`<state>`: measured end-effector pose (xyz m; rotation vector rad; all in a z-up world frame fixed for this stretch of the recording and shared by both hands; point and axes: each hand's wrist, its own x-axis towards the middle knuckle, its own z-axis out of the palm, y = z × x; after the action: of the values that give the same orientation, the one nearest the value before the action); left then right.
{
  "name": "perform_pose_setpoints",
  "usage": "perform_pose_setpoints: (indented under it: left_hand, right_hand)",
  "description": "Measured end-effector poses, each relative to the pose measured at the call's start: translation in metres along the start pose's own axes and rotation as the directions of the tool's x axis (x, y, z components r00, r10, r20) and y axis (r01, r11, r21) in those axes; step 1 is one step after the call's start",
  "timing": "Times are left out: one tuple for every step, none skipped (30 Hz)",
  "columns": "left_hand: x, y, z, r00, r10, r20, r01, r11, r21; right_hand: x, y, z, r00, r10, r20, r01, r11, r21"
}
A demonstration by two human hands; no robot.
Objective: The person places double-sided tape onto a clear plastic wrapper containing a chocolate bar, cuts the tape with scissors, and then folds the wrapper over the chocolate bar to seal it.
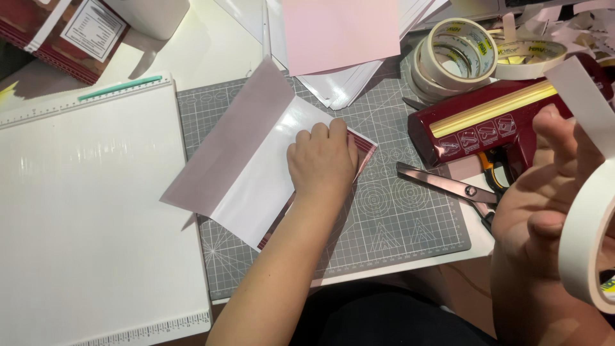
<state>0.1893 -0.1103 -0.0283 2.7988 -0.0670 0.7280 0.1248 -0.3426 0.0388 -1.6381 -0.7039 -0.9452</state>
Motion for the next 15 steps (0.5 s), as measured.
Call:
perform_pose_setpoints:
  left_hand:
    - [0.001,0.002,-0.002,0.999,-0.019,0.029,0.019,1.0,0.002]
    - [0.002,0.003,-0.003,0.998,-0.038,0.059,0.038,0.999,0.004]
    - [0.003,0.004,-0.005,0.997,-0.037,0.061,0.037,0.999,0.005]
    - [0.004,0.005,-0.006,0.993,-0.056,0.101,0.055,0.998,0.011]
    - [0.005,0.006,-0.008,0.987,-0.075,0.143,0.074,0.997,0.018]
    - [0.006,0.006,-0.01,0.986,-0.075,0.146,0.073,0.997,0.019]
    - [0.007,0.006,-0.012,0.982,-0.083,0.172,0.083,0.997,0.005]
    - [0.007,0.007,-0.013,0.976,-0.09,0.198,0.093,0.996,-0.009]
    - [0.011,0.008,-0.019,0.976,-0.089,0.199,0.093,0.996,-0.009]
    - [0.014,0.01,-0.025,0.947,-0.123,0.297,0.136,0.99,-0.024]
    - [0.017,0.012,-0.031,0.907,-0.153,0.393,0.18,0.983,-0.034]
    - [0.017,0.012,-0.03,0.907,-0.152,0.393,0.179,0.983,-0.034]
    - [0.017,0.012,-0.029,0.917,-0.149,0.37,0.17,0.985,-0.025]
    - [0.016,0.012,-0.028,0.927,-0.147,0.346,0.162,0.987,-0.015]
    - [0.017,0.013,-0.029,0.926,-0.148,0.348,0.164,0.986,-0.015]
  right_hand:
    - [0.0,0.0,0.0,1.0,0.02,-0.01,-0.02,1.0,0.003]
    - [-0.001,-0.001,0.0,0.999,0.041,-0.021,-0.041,0.999,0.007]
    - [-0.004,0.0,-0.001,0.999,0.043,-0.022,-0.043,0.999,0.007]
    - [-0.007,0.001,-0.002,0.996,0.081,-0.023,-0.081,0.997,0.013]
    - [-0.01,0.001,-0.004,0.992,0.121,-0.022,-0.12,0.993,0.018]
    - [-0.01,0.004,-0.002,0.992,0.124,-0.024,-0.124,0.992,0.018]
    - [-0.009,0.007,-0.002,0.998,0.057,-0.015,-0.057,0.998,0.032]
    - [-0.008,0.01,-0.001,1.0,-0.01,-0.007,0.01,0.999,0.047]
    - [-0.011,0.008,0.0,1.0,-0.01,-0.007,0.01,0.999,0.046]
    - [-0.013,0.006,0.001,0.999,0.041,-0.027,-0.04,0.998,0.038]
    - [-0.016,0.004,0.002,0.995,0.091,-0.047,-0.09,0.995,0.032]
    - [-0.015,0.007,0.003,0.995,0.092,-0.047,-0.09,0.995,0.032]
    - [-0.014,0.008,0.004,0.997,0.056,-0.049,-0.055,0.998,0.029]
    - [-0.014,0.009,0.004,0.998,0.02,-0.051,-0.019,0.999,0.026]
    - [-0.014,0.008,0.005,0.999,0.022,-0.049,-0.021,0.999,0.027]
